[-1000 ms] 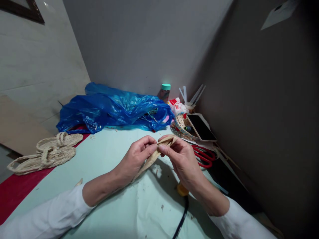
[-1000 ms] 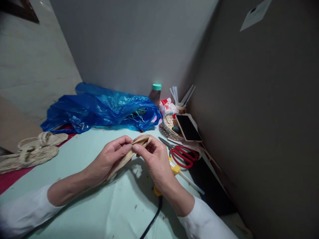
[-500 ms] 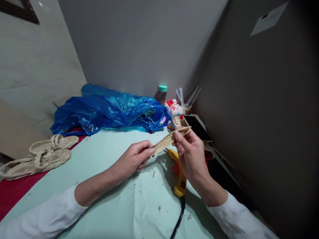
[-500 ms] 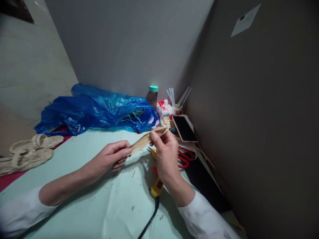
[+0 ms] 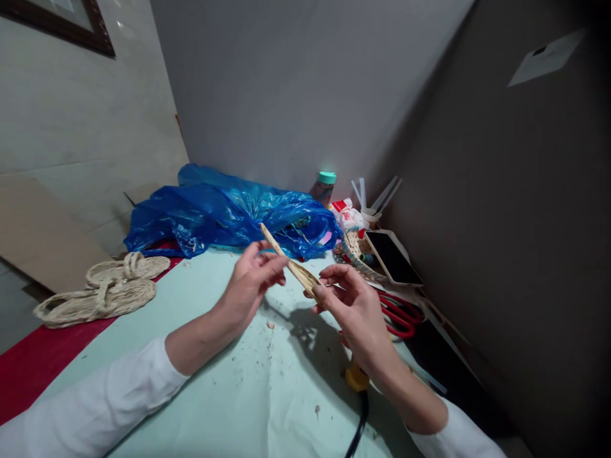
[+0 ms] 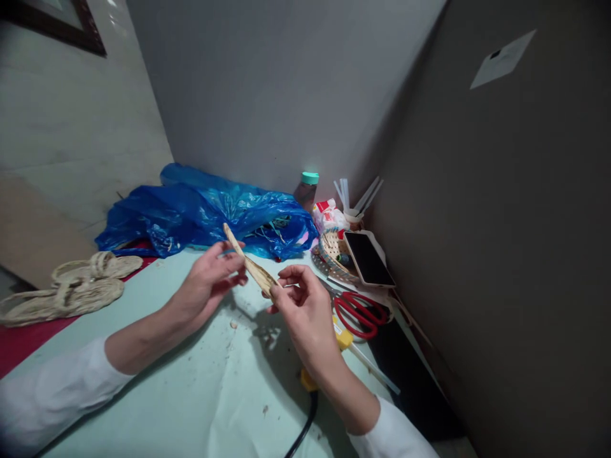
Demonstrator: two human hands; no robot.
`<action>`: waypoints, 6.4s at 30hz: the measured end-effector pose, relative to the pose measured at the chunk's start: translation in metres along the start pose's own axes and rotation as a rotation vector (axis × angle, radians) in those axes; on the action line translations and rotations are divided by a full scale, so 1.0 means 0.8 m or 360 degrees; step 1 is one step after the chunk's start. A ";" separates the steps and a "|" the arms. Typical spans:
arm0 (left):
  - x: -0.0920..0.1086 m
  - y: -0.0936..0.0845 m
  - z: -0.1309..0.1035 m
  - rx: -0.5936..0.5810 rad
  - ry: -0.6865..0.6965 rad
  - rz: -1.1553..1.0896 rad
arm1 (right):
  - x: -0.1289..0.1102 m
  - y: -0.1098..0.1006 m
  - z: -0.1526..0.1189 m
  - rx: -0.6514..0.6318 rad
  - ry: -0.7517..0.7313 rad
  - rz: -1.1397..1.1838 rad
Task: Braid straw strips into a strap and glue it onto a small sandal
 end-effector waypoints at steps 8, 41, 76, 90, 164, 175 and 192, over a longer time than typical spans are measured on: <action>-0.024 0.027 -0.029 -0.0302 -0.0051 0.0454 | -0.004 -0.006 -0.005 0.0080 -0.0124 -0.0267; -0.014 0.043 -0.058 -0.0574 0.0394 0.1076 | 0.018 0.012 -0.015 -0.0119 0.0025 -0.0644; -0.020 0.041 -0.041 -0.0787 -0.0180 0.0579 | -0.007 0.014 -0.017 -0.0312 -0.0245 -0.0785; -0.032 0.033 -0.043 -0.0407 -0.0418 0.0076 | 0.006 0.028 -0.030 -0.0428 -0.0348 -0.1234; -0.014 0.040 -0.041 -0.0814 0.0005 0.0870 | 0.027 0.025 -0.022 -0.0578 0.0320 -0.0106; -0.011 0.041 -0.044 -0.0703 -0.0085 0.0579 | 0.001 0.015 -0.017 -0.0317 -0.0090 -0.0455; -0.021 0.010 -0.014 -0.0232 -0.0323 0.0051 | -0.026 0.038 -0.043 -0.0634 -0.0514 -0.0911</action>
Point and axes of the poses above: each hand's wrist, its own z-axis towards the middle knuckle, its own y-axis out of the palm, x = y × z, the point moved 8 cm from there along z, towards the middle knuckle, and after that the axes turned 12 degrees about x, right-handed, at the moved point
